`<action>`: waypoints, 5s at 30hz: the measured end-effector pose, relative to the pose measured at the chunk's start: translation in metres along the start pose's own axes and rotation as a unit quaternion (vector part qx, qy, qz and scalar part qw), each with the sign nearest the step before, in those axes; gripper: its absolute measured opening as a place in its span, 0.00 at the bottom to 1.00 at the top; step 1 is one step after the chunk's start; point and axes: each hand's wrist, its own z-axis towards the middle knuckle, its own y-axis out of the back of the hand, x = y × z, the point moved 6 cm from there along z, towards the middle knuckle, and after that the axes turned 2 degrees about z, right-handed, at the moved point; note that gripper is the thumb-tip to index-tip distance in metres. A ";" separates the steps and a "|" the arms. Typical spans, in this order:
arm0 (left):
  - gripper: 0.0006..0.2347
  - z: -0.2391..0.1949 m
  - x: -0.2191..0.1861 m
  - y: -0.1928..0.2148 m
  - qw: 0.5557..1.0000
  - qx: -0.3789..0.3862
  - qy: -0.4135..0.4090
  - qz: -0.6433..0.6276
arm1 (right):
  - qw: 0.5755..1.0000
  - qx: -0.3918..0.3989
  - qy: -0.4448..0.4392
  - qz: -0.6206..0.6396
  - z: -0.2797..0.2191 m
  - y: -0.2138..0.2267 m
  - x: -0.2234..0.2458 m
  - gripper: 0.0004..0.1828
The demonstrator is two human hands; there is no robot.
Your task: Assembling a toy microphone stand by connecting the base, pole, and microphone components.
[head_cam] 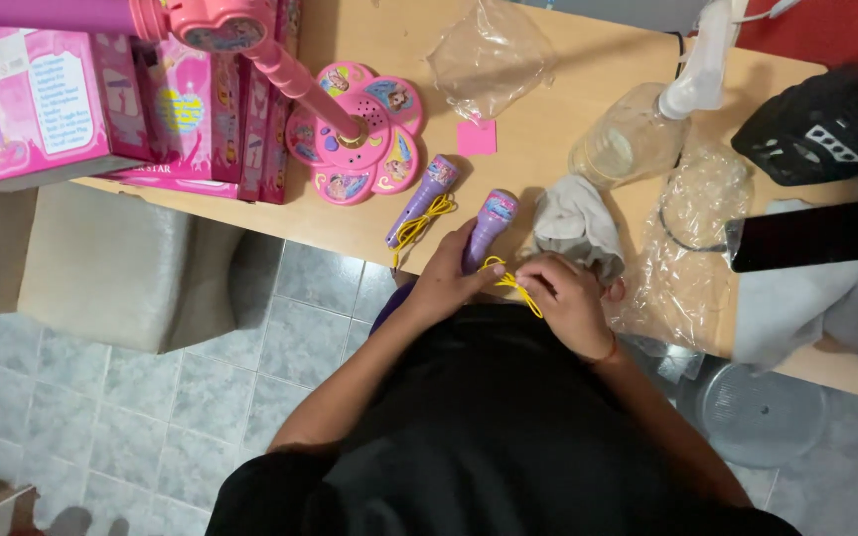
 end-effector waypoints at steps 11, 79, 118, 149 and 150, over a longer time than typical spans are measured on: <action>0.18 -0.001 0.028 -0.002 0.912 -0.190 -0.286 0.223 | 0.999 -0.038 -0.012 -0.002 0.011 -0.022 -0.044 0.05; 0.09 0.057 0.102 -0.053 0.987 0.090 -0.006 -0.131 | 0.993 0.109 0.042 -0.007 0.029 0.000 0.006 0.12; 0.04 0.030 0.030 -0.017 0.991 -0.005 -0.129 -0.025 | 0.877 0.108 -0.350 0.310 -0.003 -0.053 -0.115 0.13; 0.09 0.036 0.078 -0.042 0.982 0.067 -0.025 -0.172 | 0.947 0.114 -0.232 0.192 0.007 -0.029 -0.066 0.14; 0.09 0.036 0.082 -0.042 0.982 0.068 -0.025 -0.172 | 0.947 0.113 -0.232 0.191 0.008 -0.029 -0.065 0.14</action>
